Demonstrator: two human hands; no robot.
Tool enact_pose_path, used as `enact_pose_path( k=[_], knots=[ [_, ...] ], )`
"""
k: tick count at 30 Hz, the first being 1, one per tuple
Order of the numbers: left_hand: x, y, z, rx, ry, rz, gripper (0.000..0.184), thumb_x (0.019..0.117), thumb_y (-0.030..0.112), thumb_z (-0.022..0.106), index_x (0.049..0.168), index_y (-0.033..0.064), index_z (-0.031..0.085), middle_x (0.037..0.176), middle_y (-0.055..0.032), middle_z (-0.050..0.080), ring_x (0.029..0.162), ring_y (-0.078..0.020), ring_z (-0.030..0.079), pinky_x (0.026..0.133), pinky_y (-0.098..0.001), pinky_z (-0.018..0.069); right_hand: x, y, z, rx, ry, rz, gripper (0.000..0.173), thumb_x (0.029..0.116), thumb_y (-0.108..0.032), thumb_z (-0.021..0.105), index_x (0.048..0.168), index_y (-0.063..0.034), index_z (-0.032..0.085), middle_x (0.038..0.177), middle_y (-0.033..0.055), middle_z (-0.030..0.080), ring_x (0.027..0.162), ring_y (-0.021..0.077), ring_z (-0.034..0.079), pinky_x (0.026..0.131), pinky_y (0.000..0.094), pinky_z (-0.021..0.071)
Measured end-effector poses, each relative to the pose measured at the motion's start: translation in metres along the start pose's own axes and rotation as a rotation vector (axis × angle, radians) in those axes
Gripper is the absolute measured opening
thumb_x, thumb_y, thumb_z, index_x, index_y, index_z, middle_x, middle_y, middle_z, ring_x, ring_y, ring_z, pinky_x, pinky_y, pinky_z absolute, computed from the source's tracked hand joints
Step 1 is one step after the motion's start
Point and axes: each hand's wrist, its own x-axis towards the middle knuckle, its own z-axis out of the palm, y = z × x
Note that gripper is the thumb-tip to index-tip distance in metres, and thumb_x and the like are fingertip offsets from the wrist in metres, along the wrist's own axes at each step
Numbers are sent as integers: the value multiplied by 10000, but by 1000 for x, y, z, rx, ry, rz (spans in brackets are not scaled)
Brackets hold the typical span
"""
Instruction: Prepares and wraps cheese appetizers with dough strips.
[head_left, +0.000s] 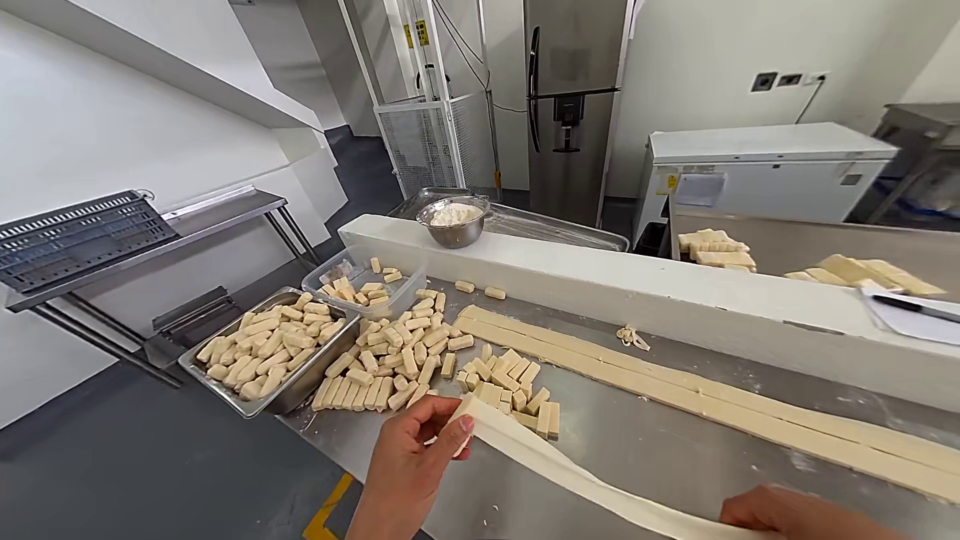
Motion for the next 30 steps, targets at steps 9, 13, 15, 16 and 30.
enact_pose_path(
  k=[9, 13, 15, 16, 30],
  knots=[
    [-11, -2, 39, 45, -365, 20, 233, 882, 210, 758, 1036, 39, 720, 965, -11, 683, 805, -87, 698, 695, -257, 621, 106, -106, 21, 288, 356, -636, 485, 868, -296, 800, 1260, -32, 687, 1250, 52, 707, 1169, 131, 659, 1032, 351, 539],
    [-12, 3, 32, 56, -309, 70, 234, 875, 222, 767, 1026, 47, 727, 967, -7, 682, 813, -81, 699, 682, -248, 621, 139, -127, 18, 404, 73, -778, 187, 872, -188, 797, 977, -60, 709, 930, -55, 713, 902, 11, 659, 842, 247, 550],
    [-13, 4, 22, 53, -263, 92, 236, 873, 226, 772, 1023, 50, 727, 972, -6, 690, 808, -86, 706, 674, -255, 627, 144, -121, 19, 457, 23, -808, 122, 885, -190, 797, 908, -116, 703, 871, -94, 686, 837, -13, 641, 767, 204, 540],
    [-13, 4, 18, 47, -241, 93, 232, 874, 223, 773, 1023, 51, 727, 974, -8, 691, 805, -90, 707, 670, -259, 628, 145, -115, 20, 499, 30, -810, 108, 877, -193, 806, 894, -146, 710, 863, -107, 687, 818, -18, 641, 741, 190, 540],
    [-5, 15, 1, 20, -90, 140, 225, 878, 237, 754, 1014, 61, 726, 939, -16, 710, 765, -117, 720, 640, -269, 635, 130, -79, 42, 544, 107, -793, 94, 1019, -275, 634, 979, -198, 597, 751, -150, 575, 667, -77, 543, 604, 118, 450]
  ],
)
